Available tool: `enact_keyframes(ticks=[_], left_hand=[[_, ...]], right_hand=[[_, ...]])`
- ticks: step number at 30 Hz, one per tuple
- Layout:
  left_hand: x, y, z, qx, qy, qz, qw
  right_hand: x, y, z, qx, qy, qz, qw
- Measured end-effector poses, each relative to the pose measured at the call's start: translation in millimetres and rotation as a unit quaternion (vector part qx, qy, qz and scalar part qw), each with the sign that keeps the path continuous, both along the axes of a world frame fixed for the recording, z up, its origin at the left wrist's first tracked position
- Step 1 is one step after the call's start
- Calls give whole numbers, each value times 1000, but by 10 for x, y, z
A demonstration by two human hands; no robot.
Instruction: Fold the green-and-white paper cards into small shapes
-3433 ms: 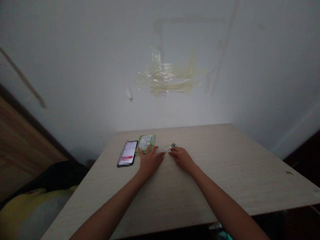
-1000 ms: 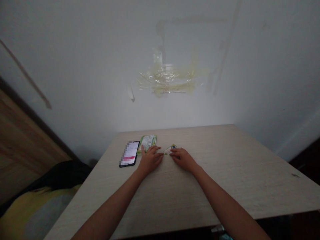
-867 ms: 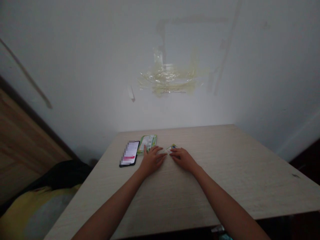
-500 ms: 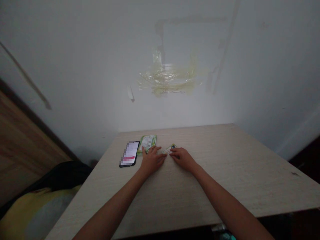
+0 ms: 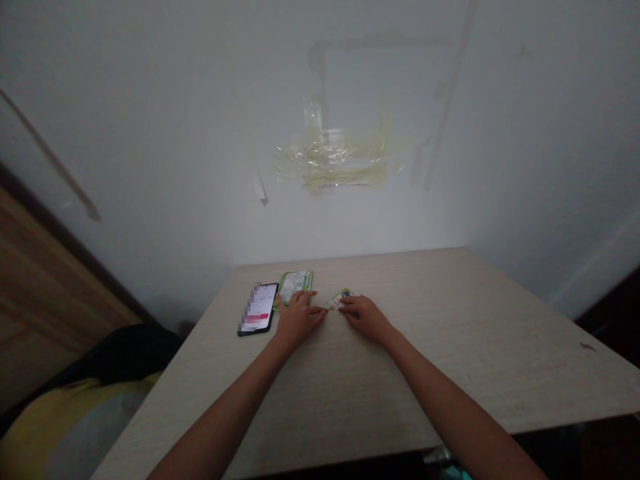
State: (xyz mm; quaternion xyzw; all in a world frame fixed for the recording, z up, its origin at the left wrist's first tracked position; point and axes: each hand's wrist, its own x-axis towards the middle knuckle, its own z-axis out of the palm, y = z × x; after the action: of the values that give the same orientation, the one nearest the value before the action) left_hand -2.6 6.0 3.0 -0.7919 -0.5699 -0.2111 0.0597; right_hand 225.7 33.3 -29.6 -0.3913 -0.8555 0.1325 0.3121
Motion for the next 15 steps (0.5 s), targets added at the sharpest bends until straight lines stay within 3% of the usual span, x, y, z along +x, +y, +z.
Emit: enact_keyframes(ticks=[15], left_hand=[[-17,-5,-85,31,-27,-107,993]], right_hand=[[6,11,5,-8,9,-2,1000]])
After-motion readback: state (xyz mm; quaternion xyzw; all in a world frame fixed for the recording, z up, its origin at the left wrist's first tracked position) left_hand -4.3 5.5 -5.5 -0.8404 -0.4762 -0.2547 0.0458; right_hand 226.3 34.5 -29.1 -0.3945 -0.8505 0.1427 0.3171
